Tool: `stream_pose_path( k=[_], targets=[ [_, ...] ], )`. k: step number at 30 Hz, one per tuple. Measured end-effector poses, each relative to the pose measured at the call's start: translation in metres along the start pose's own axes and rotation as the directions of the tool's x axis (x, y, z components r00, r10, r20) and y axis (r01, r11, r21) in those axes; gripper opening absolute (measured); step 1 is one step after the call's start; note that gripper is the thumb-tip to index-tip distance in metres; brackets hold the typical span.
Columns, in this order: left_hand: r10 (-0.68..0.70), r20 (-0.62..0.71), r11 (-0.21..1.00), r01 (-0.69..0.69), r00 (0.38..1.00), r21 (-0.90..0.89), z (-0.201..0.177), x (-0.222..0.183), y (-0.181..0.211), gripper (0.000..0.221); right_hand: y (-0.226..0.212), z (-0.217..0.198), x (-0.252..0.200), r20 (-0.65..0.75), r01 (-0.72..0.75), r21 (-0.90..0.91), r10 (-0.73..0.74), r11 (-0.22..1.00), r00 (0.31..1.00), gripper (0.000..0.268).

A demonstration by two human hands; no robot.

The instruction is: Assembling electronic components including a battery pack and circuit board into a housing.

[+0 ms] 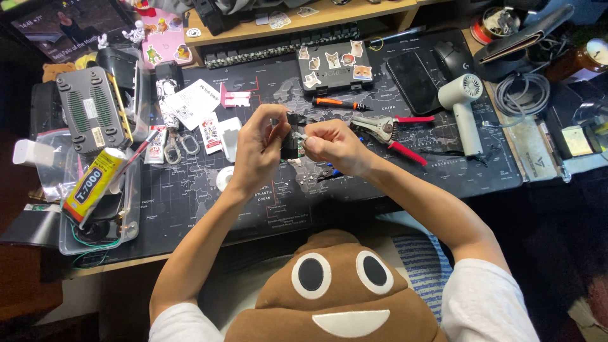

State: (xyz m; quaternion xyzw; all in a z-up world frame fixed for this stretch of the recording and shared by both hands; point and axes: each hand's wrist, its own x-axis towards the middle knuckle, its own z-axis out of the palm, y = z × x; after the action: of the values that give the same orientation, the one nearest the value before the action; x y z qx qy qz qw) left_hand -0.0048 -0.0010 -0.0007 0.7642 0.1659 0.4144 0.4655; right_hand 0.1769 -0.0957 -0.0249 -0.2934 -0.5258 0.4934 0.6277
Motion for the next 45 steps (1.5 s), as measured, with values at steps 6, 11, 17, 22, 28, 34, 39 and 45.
stream_pose_path(
  k=[6,11,17,22,28,34,39,45],
  targets=[
    [-0.081,-0.061,0.984,0.071,0.995,-0.163,-0.035,0.013,0.000,0.006,-0.007,0.003,-0.012,0.144,0.039,-0.253,-0.002,0.967,0.990,0.035],
    [-0.059,-0.058,0.985,0.049,0.997,-0.163,-0.015,0.008,-0.014,0.005,-0.020,0.007,-0.005,0.162,0.153,-0.394,-0.096,0.906,0.982,0.035],
    [-0.085,-0.069,0.973,0.068,0.994,-0.220,-0.018,0.009,-0.015,0.015,-0.014,-0.008,-0.001,0.124,0.186,-0.431,-0.147,0.883,0.981,0.033],
    [-0.095,0.007,0.950,0.093,0.995,-0.297,-0.022,0.006,-0.015,0.026,-0.008,-0.019,0.000,0.098,0.224,-0.459,-0.202,0.859,0.974,0.030],
    [-0.081,0.172,0.902,0.146,0.982,-0.407,-0.022,0.003,-0.025,0.087,-0.011,-0.026,0.006,0.012,0.245,-0.448,-0.268,0.860,0.963,0.033],
    [-0.064,0.187,0.905,0.136,0.980,-0.404,-0.017,0.000,-0.023,0.107,-0.026,-0.021,0.008,0.006,0.272,-0.486,-0.308,0.830,0.951,0.031],
    [-0.020,0.140,0.925,0.072,0.990,-0.373,-0.024,0.007,-0.009,0.104,-0.032,-0.023,0.009,0.062,0.341,-0.555,-0.371,0.759,0.927,0.029],
    [0.032,0.045,0.969,-0.020,0.998,-0.248,-0.028,0.010,-0.012,0.103,-0.033,-0.031,0.012,0.107,0.372,-0.684,-0.418,0.628,0.902,0.014]
  ],
)
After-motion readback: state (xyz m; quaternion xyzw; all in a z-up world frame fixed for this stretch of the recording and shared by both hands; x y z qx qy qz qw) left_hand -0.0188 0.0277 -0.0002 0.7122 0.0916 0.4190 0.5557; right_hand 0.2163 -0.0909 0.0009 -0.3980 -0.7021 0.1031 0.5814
